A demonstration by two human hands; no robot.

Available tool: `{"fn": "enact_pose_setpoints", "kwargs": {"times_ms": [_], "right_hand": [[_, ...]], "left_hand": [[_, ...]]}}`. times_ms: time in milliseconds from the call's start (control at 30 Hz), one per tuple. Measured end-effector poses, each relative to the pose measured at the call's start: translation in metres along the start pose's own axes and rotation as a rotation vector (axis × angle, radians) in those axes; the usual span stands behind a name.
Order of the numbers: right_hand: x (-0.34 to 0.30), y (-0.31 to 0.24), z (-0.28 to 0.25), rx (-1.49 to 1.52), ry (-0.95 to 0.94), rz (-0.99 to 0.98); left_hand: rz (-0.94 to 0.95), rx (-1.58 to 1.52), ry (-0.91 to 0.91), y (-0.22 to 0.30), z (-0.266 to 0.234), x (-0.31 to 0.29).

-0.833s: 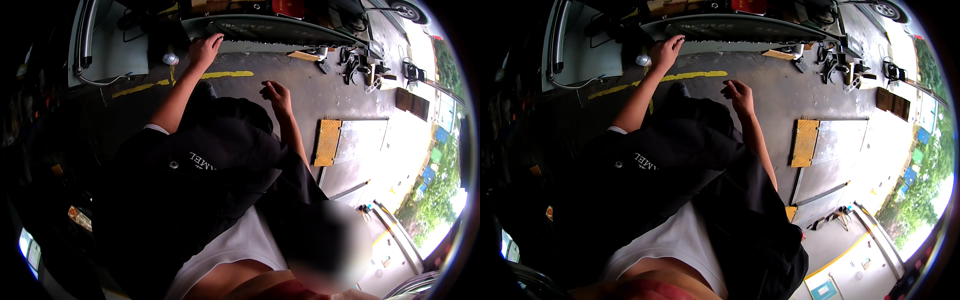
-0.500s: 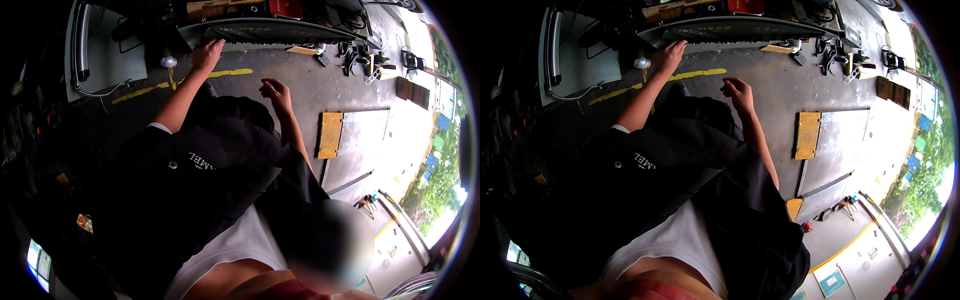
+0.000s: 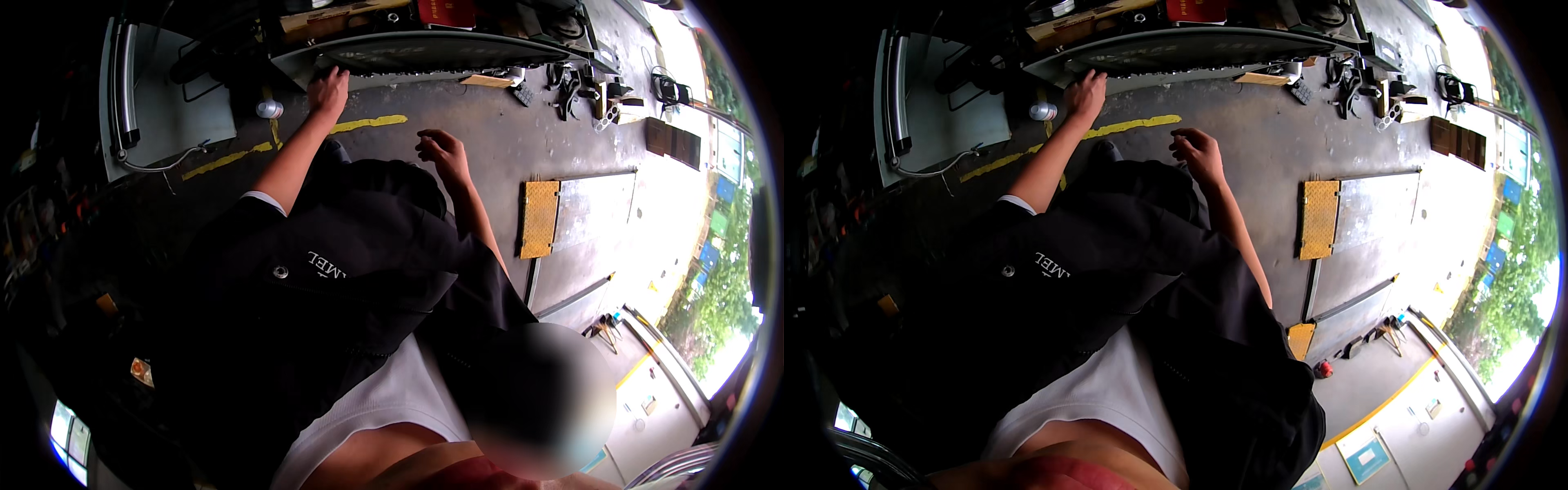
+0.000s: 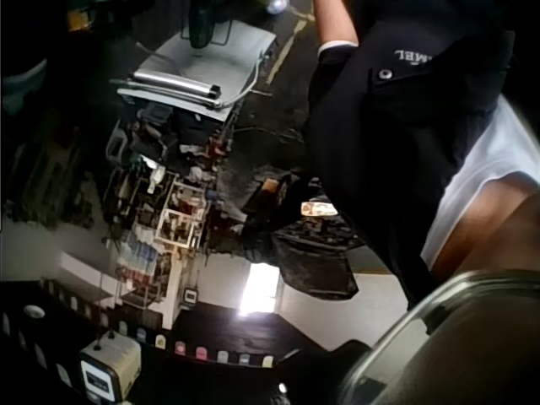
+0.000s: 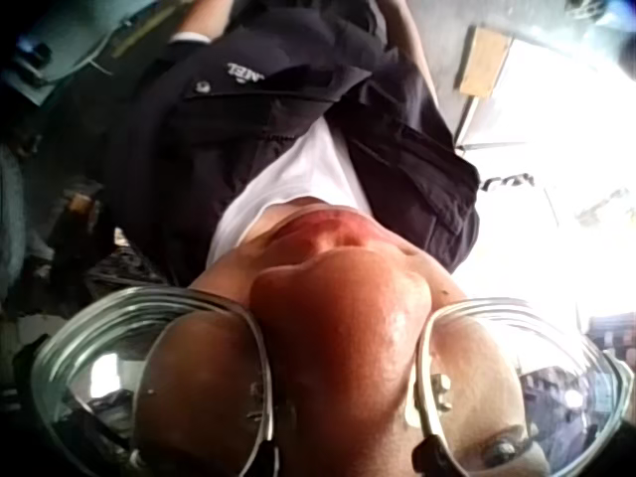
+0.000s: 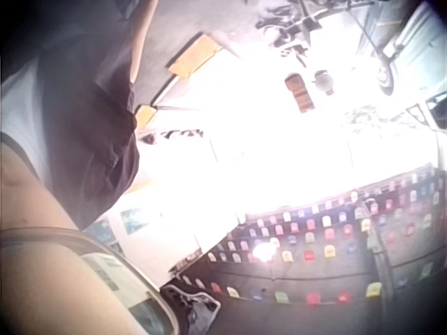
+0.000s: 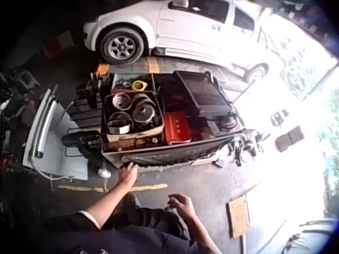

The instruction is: The person repeatedly picks up wrenches from a tool cart, inspects them, and places them into a drawer. The person handles multiple wrenches one at a time, opening and closing the drawer repeatedly.

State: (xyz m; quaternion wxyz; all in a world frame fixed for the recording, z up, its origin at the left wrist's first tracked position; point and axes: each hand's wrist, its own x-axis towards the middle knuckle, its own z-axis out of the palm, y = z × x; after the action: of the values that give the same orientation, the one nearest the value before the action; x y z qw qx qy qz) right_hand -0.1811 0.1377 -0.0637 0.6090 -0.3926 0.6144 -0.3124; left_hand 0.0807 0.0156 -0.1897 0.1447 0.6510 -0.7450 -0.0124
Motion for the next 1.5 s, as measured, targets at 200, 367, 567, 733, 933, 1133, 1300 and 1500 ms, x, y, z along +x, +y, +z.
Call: {"fn": "enact_pose_setpoints", "kwargs": {"times_ms": [200,367,567,733,933,1133,1300,1500], "right_hand": [[-0.001,0.002,-0.031,0.004,-0.035,-0.041],[-0.005,0.003,-0.058,0.017,-0.039,-0.071],[-0.006,0.013,-0.089,0.038,-0.057,-0.083],[-0.006,0.014,-0.111,0.086,-0.081,-0.089],[0.009,0.02,-0.132,-0.013,-0.137,-0.128],[0.023,0.008,-0.123,-0.056,-0.206,-0.208],[0.026,-0.012,-0.108,-0.337,-0.163,-0.356],[0.015,-0.04,-0.072,-0.126,-0.398,-0.4]], "left_hand": [[-0.08,0.052,0.05,0.023,-0.002,-0.012],[-0.192,0.111,-0.075,0.036,0.001,-0.01],[-0.269,0.114,-0.211,0.047,-0.005,-0.006],[-0.23,0.111,0.022,0.067,-0.025,-0.024],[-0.311,-0.214,-0.024,0.104,-0.061,-0.039],[-0.209,-0.364,0.052,0.134,-0.083,-0.062],[-0.194,-0.64,0.009,0.164,-0.115,-0.072],[0.019,-0.685,0.094,0.196,-0.149,-0.051]]}}
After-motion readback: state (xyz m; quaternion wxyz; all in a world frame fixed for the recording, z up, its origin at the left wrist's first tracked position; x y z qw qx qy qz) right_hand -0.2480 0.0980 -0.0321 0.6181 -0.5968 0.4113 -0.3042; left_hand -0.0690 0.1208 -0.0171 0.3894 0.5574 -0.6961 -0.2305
